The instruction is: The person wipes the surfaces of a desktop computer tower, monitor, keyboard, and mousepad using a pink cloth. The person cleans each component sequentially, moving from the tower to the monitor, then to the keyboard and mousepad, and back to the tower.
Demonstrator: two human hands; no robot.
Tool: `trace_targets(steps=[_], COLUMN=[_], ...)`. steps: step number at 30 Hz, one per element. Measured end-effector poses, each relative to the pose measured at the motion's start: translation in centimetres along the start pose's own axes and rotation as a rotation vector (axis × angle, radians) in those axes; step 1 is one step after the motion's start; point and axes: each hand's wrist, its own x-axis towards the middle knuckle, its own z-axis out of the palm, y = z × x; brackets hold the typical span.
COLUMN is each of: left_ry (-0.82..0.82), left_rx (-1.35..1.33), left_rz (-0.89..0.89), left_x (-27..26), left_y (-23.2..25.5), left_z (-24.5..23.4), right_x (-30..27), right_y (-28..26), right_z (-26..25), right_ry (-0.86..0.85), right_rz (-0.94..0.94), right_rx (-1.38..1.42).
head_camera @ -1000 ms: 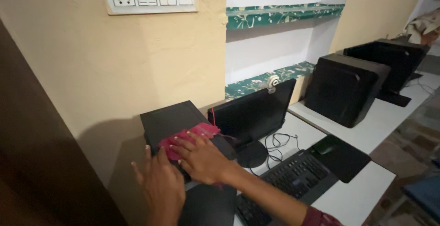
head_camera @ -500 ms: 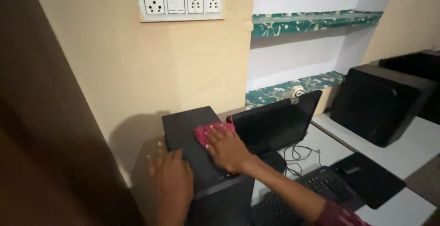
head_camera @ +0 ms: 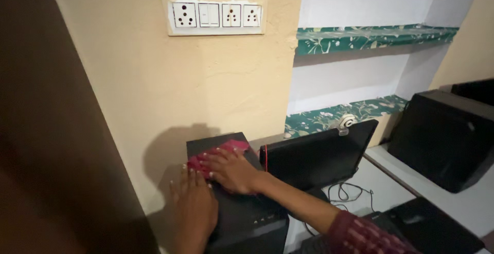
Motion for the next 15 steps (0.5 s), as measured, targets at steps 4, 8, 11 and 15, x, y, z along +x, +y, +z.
trace_targets(steps=[4,8,11,15], left_ry=[-0.115,-0.168,-0.205,-0.236], left_rx=[0.096,0.157,0.147,0.093], left_rz=[-0.002,0.014,0.025,-0.023], left_x=[0.6,0.9,1.3,1.6], left_y=[0.7,0.9,0.8,0.7], left_z=[-0.3,-1.1,-1.6,-1.5], right_x=[1.6,1.0,-0.3,-1.8], right_y=[2.0,4.1,4.0,1.3], right_z=[0.0,0.5,1.0,1.3], right_ry=[-0.026,0.043,0.074,0.036], right_rz=[0.123,0.266,0.368,0.349], right_rx=[-0.046,-0.053,-0.055,-0.109])
